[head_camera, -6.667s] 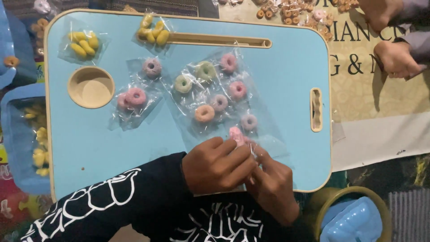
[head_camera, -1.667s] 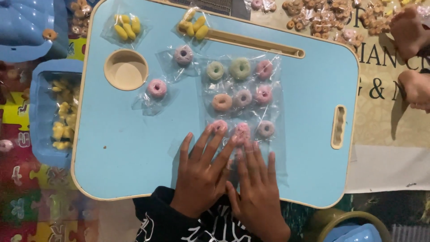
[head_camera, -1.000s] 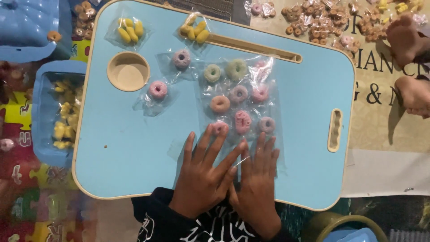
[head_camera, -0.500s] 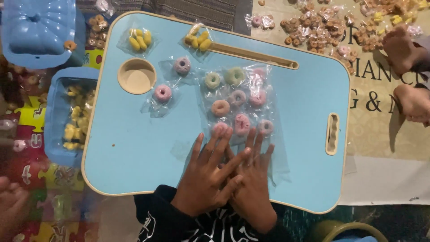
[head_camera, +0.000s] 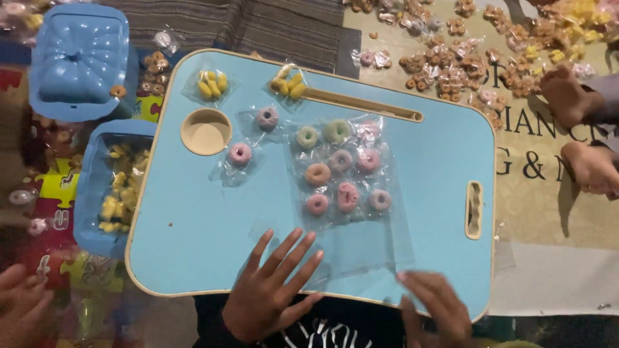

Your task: Packaging small colorful donut-shaped items into individual plastic bags on a tray.

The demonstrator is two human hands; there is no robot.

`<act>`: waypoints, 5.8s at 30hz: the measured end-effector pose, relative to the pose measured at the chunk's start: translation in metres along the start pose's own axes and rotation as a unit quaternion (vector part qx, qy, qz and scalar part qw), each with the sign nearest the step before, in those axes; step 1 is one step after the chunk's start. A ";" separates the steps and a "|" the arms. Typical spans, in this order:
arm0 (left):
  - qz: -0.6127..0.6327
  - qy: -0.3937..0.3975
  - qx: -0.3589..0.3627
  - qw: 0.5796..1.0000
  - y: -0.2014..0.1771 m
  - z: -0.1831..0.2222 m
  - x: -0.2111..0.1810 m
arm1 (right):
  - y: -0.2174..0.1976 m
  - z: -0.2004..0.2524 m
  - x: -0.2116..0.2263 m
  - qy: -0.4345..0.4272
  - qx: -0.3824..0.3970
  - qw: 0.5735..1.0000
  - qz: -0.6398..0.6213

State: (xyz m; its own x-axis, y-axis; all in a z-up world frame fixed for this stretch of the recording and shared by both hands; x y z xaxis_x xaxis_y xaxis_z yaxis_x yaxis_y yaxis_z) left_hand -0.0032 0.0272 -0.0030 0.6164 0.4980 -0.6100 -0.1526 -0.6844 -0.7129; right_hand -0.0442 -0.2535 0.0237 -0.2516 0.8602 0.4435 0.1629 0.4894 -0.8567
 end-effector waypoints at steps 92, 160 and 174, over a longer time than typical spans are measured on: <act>-0.095 0.010 -0.023 0.995 -0.003 -0.082 0.008 | 0.033 -0.079 0.037 -0.140 -0.009 0.968 0.206; -0.087 0.228 -0.041 0.969 0.036 -0.167 0.084 | 0.031 -0.197 -0.026 -0.266 -0.193 0.930 0.163; -0.201 0.320 -0.266 0.887 0.056 -0.156 0.076 | 0.043 -0.186 -0.074 -0.280 -0.291 0.914 0.049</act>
State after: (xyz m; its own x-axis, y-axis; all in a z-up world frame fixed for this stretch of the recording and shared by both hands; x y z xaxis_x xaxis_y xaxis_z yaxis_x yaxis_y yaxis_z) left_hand 0.1560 -0.0568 -0.0356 0.8770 0.4702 0.0987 0.4591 -0.7595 -0.4608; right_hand 0.1589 -0.2699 0.0030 -0.6310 0.7753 0.0286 0.6492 0.5478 -0.5277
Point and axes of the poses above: each hand's wrist, its own z-axis away from the middle knuckle, its own y-axis out of the palm, x = y × z, the point moved 3 cm from there along -z, towards the middle knuckle, and after that the axes turned 13 degrees about z, right-handed, at the moved point
